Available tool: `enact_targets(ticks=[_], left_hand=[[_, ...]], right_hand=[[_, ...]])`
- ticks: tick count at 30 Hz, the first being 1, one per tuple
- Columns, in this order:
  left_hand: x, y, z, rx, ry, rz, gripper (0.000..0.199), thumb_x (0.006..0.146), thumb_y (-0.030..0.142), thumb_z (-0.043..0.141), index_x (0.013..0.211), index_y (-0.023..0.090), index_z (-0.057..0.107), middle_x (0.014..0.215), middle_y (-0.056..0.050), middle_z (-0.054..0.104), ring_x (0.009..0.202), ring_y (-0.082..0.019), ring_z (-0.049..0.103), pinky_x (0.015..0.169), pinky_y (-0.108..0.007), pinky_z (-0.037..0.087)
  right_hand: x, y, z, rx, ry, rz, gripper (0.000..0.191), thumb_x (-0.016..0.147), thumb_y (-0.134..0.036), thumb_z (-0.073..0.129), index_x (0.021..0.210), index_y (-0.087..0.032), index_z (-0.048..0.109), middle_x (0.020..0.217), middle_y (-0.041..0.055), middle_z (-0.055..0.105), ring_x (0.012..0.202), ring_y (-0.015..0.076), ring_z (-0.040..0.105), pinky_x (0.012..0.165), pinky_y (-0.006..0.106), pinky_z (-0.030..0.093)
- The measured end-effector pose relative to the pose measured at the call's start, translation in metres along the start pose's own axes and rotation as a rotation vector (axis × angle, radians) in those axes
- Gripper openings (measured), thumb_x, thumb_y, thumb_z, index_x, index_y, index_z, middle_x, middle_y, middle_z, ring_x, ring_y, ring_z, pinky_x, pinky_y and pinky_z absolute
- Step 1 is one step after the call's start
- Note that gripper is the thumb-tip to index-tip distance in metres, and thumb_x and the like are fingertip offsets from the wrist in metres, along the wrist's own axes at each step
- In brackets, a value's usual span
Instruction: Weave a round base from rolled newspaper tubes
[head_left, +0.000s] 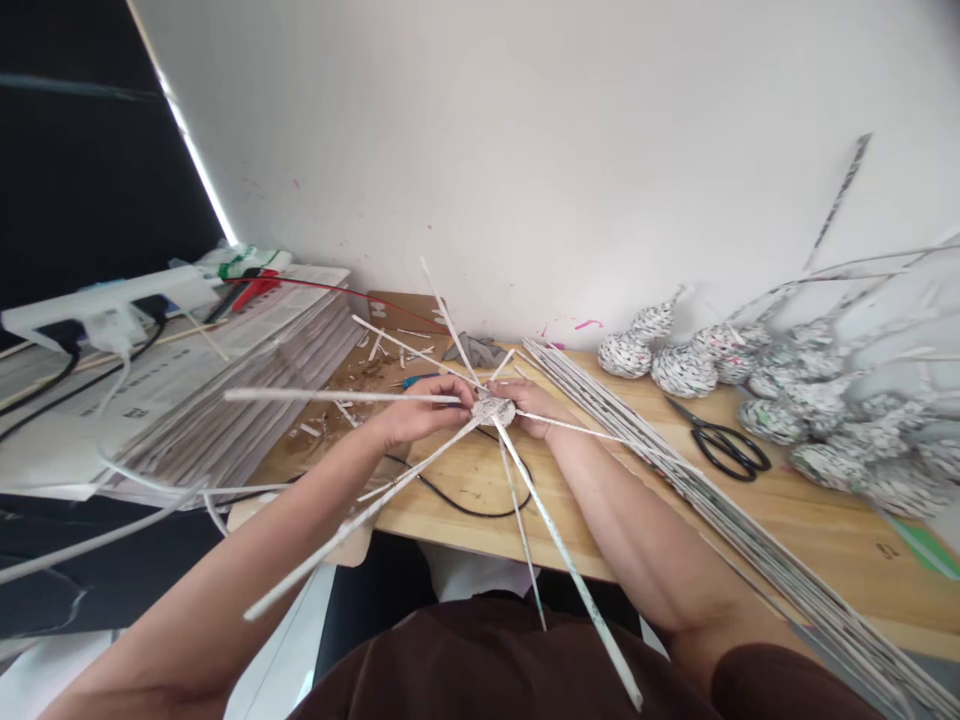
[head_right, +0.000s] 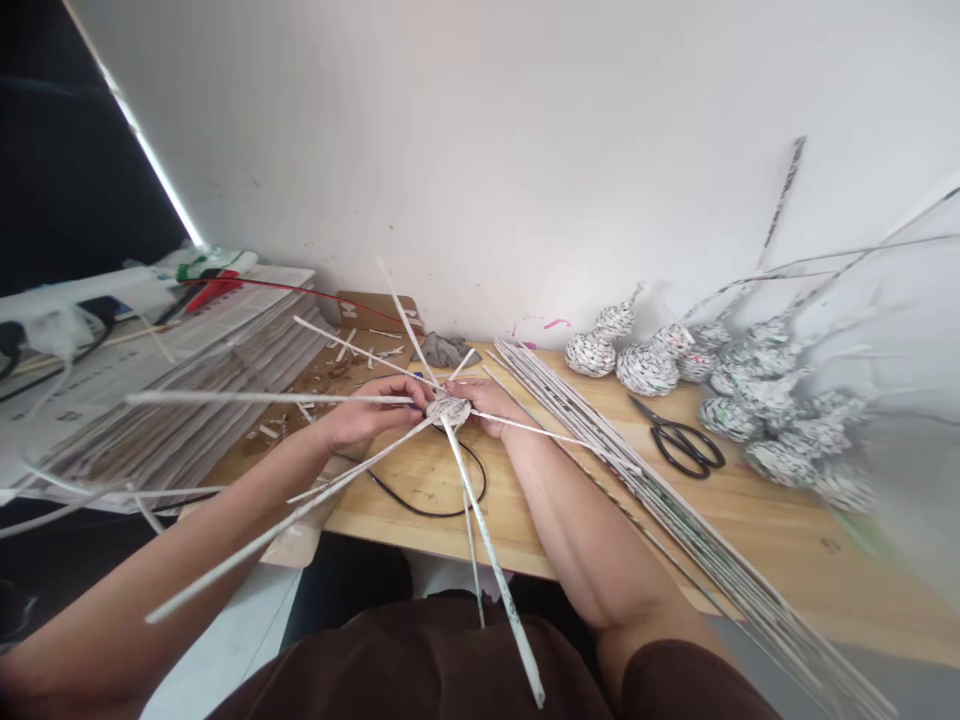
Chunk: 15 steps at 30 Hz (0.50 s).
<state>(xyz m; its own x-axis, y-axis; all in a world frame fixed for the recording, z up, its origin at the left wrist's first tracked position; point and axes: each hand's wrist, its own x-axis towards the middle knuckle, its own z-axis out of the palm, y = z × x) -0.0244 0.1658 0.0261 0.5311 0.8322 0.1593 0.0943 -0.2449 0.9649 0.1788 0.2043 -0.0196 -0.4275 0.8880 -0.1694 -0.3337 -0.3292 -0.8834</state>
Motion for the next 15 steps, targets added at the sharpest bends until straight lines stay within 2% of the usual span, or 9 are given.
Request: enact_targets(ticks=[4,6,8,10,13,15], left_hand=[[0.008,-0.01,0.016,-0.295,0.338,-0.194,0.036,0.064,0.037,0.081,0.081,0.015,0.059,0.074,-0.002,0.064,0.066,-0.014,0.061,0.066,-0.03,0.052],[0.014,-0.018,0.023,-0.39,0.425,-0.253,0.041,0.058,0.036,0.084,0.081,0.014,0.058,0.069,-0.001,0.063,0.061,-0.013,0.06,0.063,-0.028,0.051],[0.02,-0.025,0.028,-0.41,0.439,-0.254,0.043,0.054,0.034,0.086,0.083,0.014,0.06,0.069,-0.001,0.064,0.061,-0.013,0.06,0.061,-0.028,0.05],[0.026,-0.03,0.028,-0.38,0.402,-0.227,0.042,0.053,0.031,0.086,0.083,0.012,0.064,0.071,-0.003,0.066,0.062,-0.014,0.061,0.06,-0.027,0.049],[0.033,-0.034,0.024,-0.279,0.361,-0.212,0.041,0.053,0.027,0.083,0.086,0.01,0.069,0.072,-0.005,0.069,0.059,-0.015,0.061,0.057,-0.026,0.047],[0.037,-0.035,0.021,-0.205,0.377,-0.209,0.044,0.054,0.025,0.081,0.094,0.01,0.07,0.068,-0.004,0.068,0.054,-0.014,0.058,0.052,-0.025,0.044]], right_hand=[[0.001,0.0,0.002,-0.005,0.017,-0.008,0.023,0.065,-0.029,0.081,0.079,-0.013,0.075,0.077,0.007,0.075,0.07,0.0167,0.068,0.071,0.029,0.053],[0.001,0.001,0.003,-0.015,0.028,-0.016,0.024,0.063,-0.031,0.082,0.077,-0.013,0.075,0.074,0.0064,0.074,0.066,0.0158,0.067,0.066,0.028,0.051],[0.0,0.002,0.003,-0.03,0.032,-0.03,0.027,0.06,-0.034,0.084,0.075,-0.013,0.075,0.071,0.0057,0.074,0.064,0.0152,0.065,0.063,0.026,0.05],[0.0,0.003,0.003,-0.046,0.037,-0.046,0.031,0.056,-0.037,0.085,0.071,-0.013,0.074,0.068,0.0048,0.073,0.062,0.0148,0.064,0.062,0.026,0.05],[0.001,0.004,0.001,-0.056,0.049,-0.074,0.033,0.054,-0.039,0.086,0.069,-0.014,0.073,0.065,0.003,0.072,0.062,0.0149,0.064,0.065,0.027,0.05],[0.002,0.004,0.001,-0.054,0.064,-0.101,0.032,0.056,-0.039,0.085,0.07,-0.014,0.072,0.065,0.0021,0.071,0.062,0.0147,0.064,0.065,0.028,0.05]])
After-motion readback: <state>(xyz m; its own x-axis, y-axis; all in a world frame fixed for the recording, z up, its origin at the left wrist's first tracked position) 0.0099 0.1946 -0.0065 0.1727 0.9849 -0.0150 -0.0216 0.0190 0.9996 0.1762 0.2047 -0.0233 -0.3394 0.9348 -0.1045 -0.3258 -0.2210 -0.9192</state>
